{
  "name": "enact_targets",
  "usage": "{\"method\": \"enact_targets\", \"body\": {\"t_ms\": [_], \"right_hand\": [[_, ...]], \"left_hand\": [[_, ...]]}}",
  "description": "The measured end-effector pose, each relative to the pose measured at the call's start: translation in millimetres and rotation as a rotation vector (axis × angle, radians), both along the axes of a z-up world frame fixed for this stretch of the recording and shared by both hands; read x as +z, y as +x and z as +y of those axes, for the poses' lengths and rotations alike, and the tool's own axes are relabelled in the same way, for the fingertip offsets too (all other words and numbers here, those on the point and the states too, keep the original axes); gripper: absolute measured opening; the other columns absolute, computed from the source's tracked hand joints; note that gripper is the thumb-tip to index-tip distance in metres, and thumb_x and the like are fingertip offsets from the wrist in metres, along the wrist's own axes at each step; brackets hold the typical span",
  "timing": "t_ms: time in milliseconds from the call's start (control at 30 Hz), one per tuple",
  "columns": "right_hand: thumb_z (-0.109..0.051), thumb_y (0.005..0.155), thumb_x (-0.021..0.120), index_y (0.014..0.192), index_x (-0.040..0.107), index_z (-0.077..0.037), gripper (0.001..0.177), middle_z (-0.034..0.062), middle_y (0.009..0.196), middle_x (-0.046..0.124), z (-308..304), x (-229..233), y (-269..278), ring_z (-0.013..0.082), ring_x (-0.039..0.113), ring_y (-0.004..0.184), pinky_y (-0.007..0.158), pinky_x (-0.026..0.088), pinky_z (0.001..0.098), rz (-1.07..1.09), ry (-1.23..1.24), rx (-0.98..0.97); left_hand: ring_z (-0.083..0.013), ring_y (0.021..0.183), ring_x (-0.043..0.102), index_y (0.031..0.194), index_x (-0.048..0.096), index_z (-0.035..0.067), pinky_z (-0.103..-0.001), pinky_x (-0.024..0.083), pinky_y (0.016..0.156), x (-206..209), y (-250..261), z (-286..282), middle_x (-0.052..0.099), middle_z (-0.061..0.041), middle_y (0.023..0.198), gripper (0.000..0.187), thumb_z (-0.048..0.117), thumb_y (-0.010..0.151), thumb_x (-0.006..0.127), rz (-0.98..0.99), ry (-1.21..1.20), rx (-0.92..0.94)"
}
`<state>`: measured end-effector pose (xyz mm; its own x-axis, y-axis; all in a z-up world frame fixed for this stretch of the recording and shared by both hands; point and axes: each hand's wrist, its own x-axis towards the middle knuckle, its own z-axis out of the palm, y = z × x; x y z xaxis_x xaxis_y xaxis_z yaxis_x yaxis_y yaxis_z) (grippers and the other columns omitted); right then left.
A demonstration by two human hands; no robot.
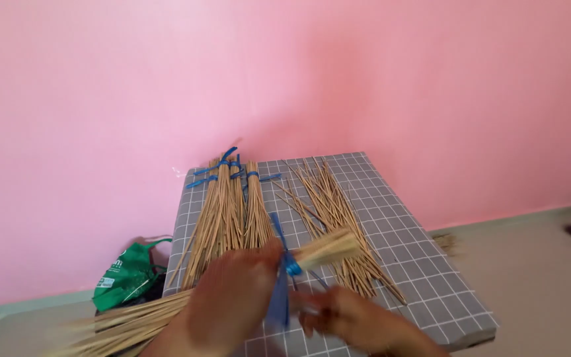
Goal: Bundling and tying palm leaf ribs together with plastic string to create traditional brooms.
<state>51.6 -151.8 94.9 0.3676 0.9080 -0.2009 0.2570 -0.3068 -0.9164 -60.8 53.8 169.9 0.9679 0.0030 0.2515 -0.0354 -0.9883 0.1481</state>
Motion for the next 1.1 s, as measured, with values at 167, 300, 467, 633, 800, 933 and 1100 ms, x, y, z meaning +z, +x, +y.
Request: {"method": "enact_targets", "body": {"t_ms": [167,300,467,633,800,933,1100], "right_hand": [[-0.028,0.093,0.061,0.090,0.075,-0.020,0.016,-0.0030,0.085,0.079,-28,68,0,0.0158,0.075,0.071,0.065,0.059,0.0303,-0.654,-0.090,0.064],[-0.005,0.089,0.070,0.086,0.072,-0.005,0.004,0.0032,0.076,0.077,-15,75,33,0.0167,0.068,0.061,0.057,0.054,0.0303,-0.529,0.316,0.229],[-0.039,0.091,0.067,0.116,0.077,-0.024,0.030,-0.0144,0.109,0.079,0,18,9,0.0009,0.071,0.103,0.093,0.053,0.0232,-0.272,-0.376,-0.064],[-0.015,0.097,0.068,0.100,0.067,-0.014,0.003,-0.0003,0.103,0.074,-20,-11,-16,0.0163,0.072,0.084,0.073,0.054,0.0353,-0.547,0.092,0.080],[-0.018,0.085,0.066,0.092,0.060,-0.013,0.010,0.0031,0.070,0.065,-37,37,-34,0.0240,0.067,0.050,0.044,0.051,0.0381,-1.242,0.266,0.053],[-0.037,0.082,0.073,0.091,0.073,-0.037,0.009,-0.0120,0.083,0.076,-20,118,-7,0.0159,0.071,0.072,0.066,0.056,0.0321,-1.054,-0.593,-0.092],[-0.016,0.094,0.063,0.099,0.080,-0.017,0.017,0.0021,0.104,0.086,14,74,101,0.0156,0.082,0.092,0.089,0.069,0.0319,-0.603,0.105,0.028]], "left_hand": [[-0.0233,0.085,0.070,0.119,0.065,0.038,-0.038,0.053,0.078,-18,16,-15,0.073,0.002,0.097,0.044,0.034,0.078,0.079,0.621,-0.126,-0.033],[-0.0442,0.082,0.070,0.109,0.064,0.009,-0.058,0.056,0.063,-20,-2,-55,0.072,-0.017,0.096,0.020,0.023,0.098,0.057,0.583,0.124,-0.329],[-0.0293,0.079,0.078,0.105,0.069,0.018,-0.045,0.062,0.067,24,-6,-10,0.078,-0.007,0.087,0.019,0.020,0.086,0.072,0.116,-0.113,-0.145],[-0.0383,0.081,0.071,0.096,0.072,0.009,-0.051,0.056,0.073,-56,42,32,0.073,-0.014,0.087,0.019,0.014,0.078,0.071,0.190,0.020,0.035],[-0.0170,0.036,0.053,0.058,0.065,0.010,-0.032,0.038,0.031,-80,47,6,0.058,-0.005,0.051,0.078,0.073,0.102,0.050,-0.089,0.830,0.206],[-0.0266,0.070,0.073,0.102,0.075,0.004,-0.038,0.058,0.057,-57,53,-40,0.075,-0.014,0.088,0.014,0.015,0.096,0.072,0.587,0.440,0.123],[-0.0374,0.057,0.072,0.102,0.055,0.005,-0.053,0.059,0.044,-29,6,-56,0.069,-0.013,0.080,0.015,0.018,0.095,0.061,0.099,0.186,-0.079]]}}
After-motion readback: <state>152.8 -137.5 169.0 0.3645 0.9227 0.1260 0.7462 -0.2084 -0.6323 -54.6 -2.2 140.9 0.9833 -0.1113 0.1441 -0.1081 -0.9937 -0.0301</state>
